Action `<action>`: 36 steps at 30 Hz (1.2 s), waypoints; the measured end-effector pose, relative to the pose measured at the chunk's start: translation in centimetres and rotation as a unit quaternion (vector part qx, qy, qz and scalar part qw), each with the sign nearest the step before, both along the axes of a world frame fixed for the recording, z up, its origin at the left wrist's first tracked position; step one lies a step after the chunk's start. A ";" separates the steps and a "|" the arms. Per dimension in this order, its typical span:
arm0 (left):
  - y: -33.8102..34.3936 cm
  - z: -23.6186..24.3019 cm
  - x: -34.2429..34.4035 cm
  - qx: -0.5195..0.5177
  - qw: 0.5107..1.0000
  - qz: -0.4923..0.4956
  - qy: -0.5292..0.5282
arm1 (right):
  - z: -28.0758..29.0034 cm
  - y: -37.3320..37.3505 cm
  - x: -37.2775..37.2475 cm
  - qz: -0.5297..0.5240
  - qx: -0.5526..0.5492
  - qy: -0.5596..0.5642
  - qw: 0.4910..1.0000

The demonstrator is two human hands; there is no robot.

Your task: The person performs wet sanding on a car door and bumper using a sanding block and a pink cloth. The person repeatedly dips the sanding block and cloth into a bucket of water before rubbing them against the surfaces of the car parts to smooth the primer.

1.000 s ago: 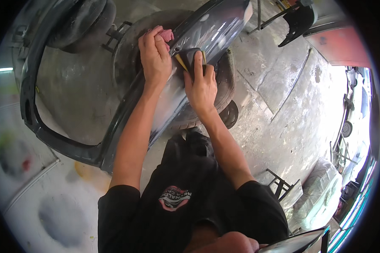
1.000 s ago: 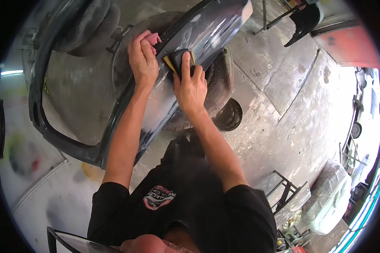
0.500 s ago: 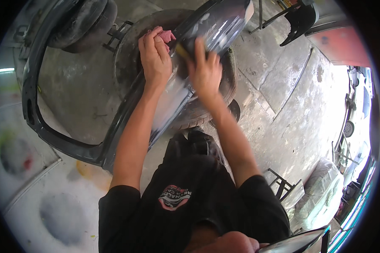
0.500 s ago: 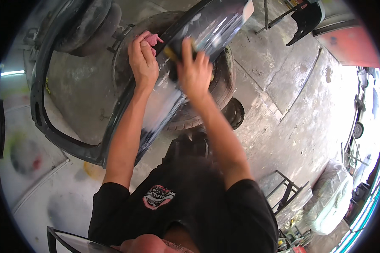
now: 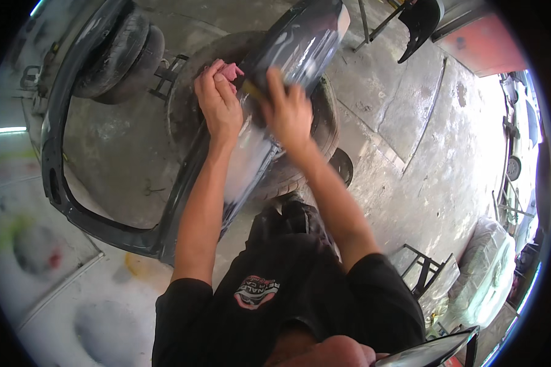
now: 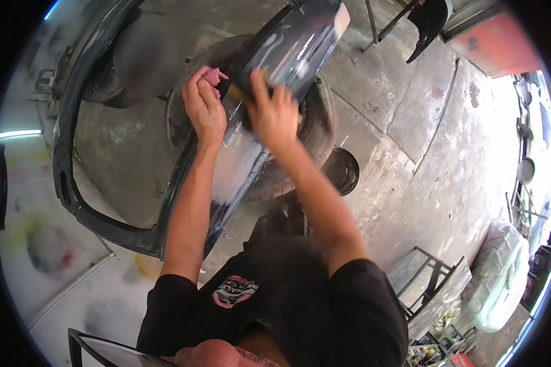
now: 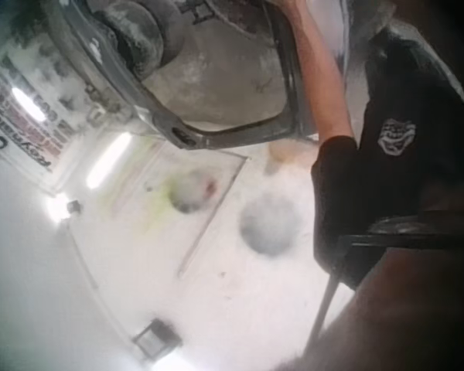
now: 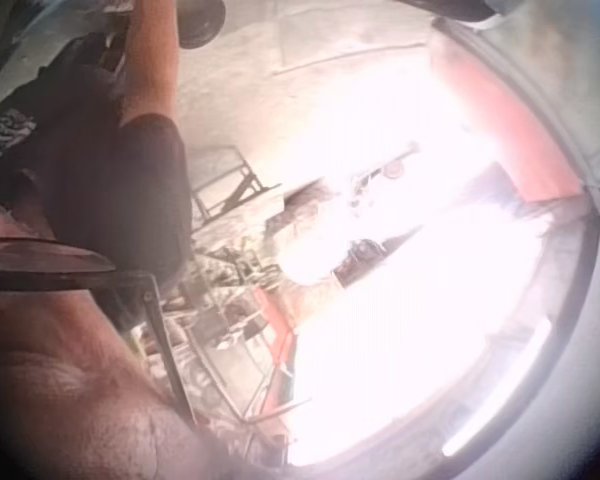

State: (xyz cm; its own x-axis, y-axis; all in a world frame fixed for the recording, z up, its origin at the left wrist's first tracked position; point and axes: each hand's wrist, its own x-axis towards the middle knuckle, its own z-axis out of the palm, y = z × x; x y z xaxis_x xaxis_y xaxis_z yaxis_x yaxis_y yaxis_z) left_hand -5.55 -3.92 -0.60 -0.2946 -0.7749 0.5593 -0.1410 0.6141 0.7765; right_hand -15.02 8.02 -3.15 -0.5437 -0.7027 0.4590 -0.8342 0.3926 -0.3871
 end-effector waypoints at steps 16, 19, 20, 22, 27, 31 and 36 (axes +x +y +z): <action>0.8 -0.1 -1.4 0.052 0.998 -0.016 0.021 | 1.2 -3.3 -6.2 -0.085 -0.033 -0.015 0.996; -0.1 -0.6 -0.9 0.034 0.999 0.001 -0.008 | 1.3 -4.5 -6.0 -0.093 -0.021 -0.041 0.995; -0.5 -0.7 -0.6 0.029 0.999 0.014 -0.018 | 0.6 -3.5 -3.9 -0.066 -0.029 -0.035 0.997; -0.2 0.4 0.0 0.031 0.999 0.006 -0.016 | 0.1 0.2 1.7 -0.022 -0.015 -0.029 0.999; 1.0 0.1 -0.7 0.021 0.999 -0.011 -0.021 | 1.3 -1.2 -1.8 -0.049 -0.001 0.005 0.999; 0.2 -0.3 -0.7 0.046 0.999 0.002 -0.014 | 0.7 -2.5 -2.2 -0.055 -0.023 -0.033 0.998; 1.0 0.8 -0.6 0.062 0.997 -0.016 -0.037 | -0.2 2.2 0.5 -0.012 -0.026 -0.005 1.000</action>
State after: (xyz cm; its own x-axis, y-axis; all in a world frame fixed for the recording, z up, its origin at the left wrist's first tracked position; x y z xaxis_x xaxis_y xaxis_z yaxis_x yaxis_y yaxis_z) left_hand -6.20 -2.90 0.18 -0.3571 -0.8266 0.4349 -0.1830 0.5185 0.8353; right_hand -14.49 10.22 -3.38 -0.5642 -0.6649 0.4895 -0.8213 0.3910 -0.4155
